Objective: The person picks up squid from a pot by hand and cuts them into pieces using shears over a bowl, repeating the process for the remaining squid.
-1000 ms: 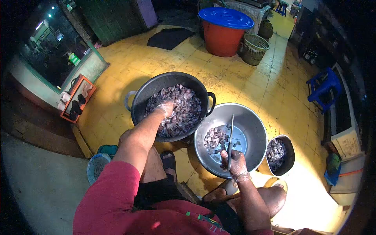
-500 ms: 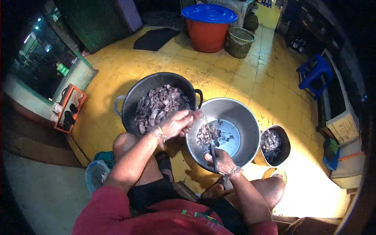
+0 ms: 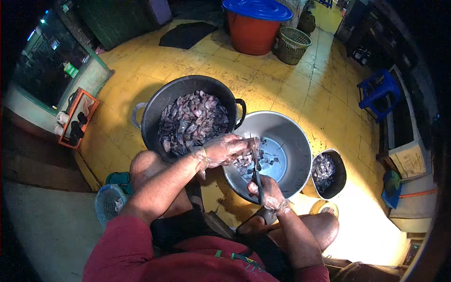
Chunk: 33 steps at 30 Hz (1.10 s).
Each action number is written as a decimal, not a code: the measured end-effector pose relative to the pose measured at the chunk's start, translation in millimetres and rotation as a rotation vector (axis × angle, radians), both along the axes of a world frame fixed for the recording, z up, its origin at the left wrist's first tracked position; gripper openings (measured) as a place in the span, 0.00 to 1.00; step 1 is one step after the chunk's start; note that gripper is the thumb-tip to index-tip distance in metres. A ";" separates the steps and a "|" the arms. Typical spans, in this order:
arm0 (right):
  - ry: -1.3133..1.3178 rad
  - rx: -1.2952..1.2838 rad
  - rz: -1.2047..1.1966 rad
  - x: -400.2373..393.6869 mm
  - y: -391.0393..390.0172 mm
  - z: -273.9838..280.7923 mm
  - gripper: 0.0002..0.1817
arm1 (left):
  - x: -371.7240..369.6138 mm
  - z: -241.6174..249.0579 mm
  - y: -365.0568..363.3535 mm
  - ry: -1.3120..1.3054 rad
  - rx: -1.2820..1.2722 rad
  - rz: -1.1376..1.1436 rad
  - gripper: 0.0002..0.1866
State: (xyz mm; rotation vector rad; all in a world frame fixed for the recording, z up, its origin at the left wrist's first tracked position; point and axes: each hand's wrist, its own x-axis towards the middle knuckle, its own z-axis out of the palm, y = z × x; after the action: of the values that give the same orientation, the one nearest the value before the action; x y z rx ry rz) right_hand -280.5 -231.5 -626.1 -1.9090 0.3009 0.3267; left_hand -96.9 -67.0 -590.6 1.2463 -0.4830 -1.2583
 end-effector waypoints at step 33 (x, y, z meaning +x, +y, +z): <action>0.120 0.099 -0.062 0.5 -0.2 -10.6 0.42 | 9.4 -7.1 -4.8 -0.345 0.068 -0.170 0.14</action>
State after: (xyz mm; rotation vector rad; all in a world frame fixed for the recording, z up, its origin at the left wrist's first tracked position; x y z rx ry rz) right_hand -280.0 -231.7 -636.6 -1.7827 0.4153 0.4088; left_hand -87.5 -71.8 -597.7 1.5143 -0.8152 -1.2115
